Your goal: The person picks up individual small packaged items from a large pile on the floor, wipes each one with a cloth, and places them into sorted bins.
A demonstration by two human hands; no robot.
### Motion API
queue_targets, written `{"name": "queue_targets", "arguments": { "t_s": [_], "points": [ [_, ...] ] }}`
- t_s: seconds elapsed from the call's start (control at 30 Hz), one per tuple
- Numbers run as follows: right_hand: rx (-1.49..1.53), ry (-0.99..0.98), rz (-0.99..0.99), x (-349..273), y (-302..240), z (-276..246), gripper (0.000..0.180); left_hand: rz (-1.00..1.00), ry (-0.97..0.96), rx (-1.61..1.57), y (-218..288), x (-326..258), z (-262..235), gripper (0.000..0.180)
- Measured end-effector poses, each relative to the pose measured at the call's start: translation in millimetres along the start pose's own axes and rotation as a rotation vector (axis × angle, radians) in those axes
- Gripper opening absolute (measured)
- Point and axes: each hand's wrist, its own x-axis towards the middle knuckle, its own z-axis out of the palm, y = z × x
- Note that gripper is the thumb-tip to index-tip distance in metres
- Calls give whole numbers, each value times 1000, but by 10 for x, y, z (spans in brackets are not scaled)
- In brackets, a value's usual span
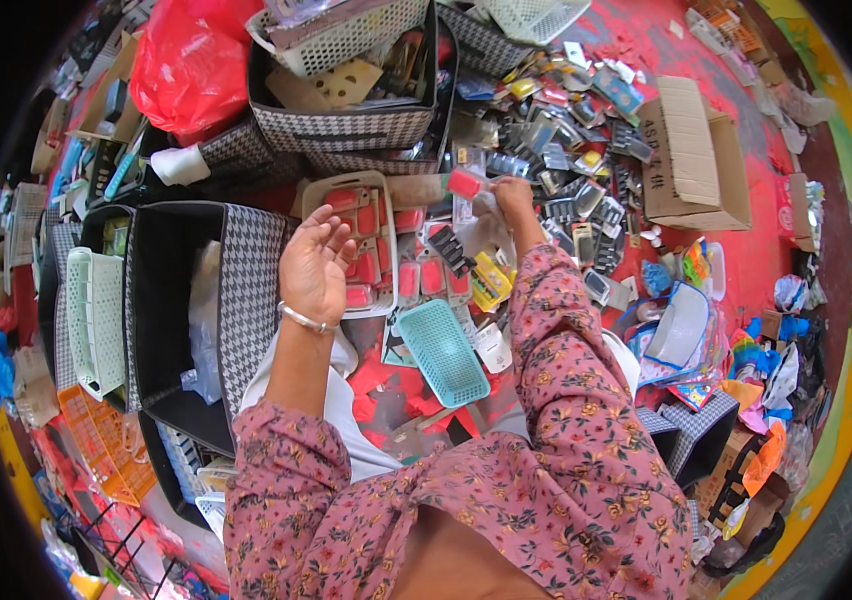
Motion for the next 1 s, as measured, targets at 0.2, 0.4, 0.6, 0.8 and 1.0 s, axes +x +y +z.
{"name": "queue_targets", "arguments": {
  "t_s": [0.2, 0.4, 0.6, 0.8, 1.0],
  "points": [
    [1252, -603, 481, -193, -858, -1063, 16, -124, -122, 15, -166, 55, 234, 70],
    [1287, -568, 292, -1446, -1643, -1447, 7, -29, -607, -22, -382, -178, 565, 77],
    [1211, -692, 222, -1798, -1797, -1524, 11, -38, -625, -125, -250, -203, 603, 77],
    [902, 157, -187, -1458, -1842, -1904, 23, -54, -437, 3, -277, -121, 604, 77],
    [176, 324, -938, -1709, -2056, -1293, 19, -295, -726, -395, -660, -35, 482, 42]
  ]
}}
